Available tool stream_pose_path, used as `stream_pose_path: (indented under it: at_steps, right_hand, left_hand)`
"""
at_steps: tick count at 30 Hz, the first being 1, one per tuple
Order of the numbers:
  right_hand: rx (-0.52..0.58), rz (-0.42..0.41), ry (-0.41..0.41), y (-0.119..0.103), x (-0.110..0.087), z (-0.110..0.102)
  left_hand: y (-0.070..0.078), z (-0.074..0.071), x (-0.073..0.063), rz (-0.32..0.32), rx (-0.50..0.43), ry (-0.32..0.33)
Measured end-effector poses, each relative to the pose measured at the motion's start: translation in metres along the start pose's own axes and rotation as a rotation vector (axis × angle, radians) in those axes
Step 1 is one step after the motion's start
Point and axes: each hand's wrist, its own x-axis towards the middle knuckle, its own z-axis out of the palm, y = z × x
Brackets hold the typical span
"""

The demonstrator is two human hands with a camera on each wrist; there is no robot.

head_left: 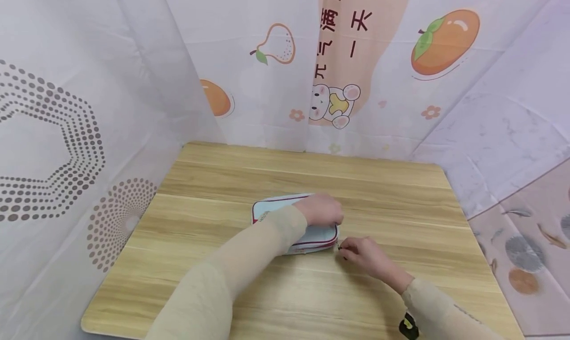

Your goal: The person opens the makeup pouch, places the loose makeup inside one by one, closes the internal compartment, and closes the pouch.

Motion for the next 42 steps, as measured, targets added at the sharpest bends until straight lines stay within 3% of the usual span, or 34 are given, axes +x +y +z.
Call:
stream_pose_path:
  at_steps: [6, 19, 28, 42]
  right_hand:
    - [-0.096, -0.083, 0.104, -0.002, 0.006, 0.005]
    - [-0.139, -0.157, 0.118, -0.013, 0.017, 0.008]
    - [-0.131, -0.158, 0.11, -0.018, 0.021, 0.01]
    - [-0.155, -0.135, 0.084, -0.025, 0.031, 0.013]
  left_hand:
    - [-0.014, 0.002, -0.002, -0.047, 0.006, 0.023]
    - [-0.034, 0.0, -0.009, -0.129, -0.074, 0.014]
    - [-0.041, -0.002, -0.012, -0.156, -0.073, 0.01]
    - [-0.049, 0.001, -0.016, -0.337, -0.082, 0.042]
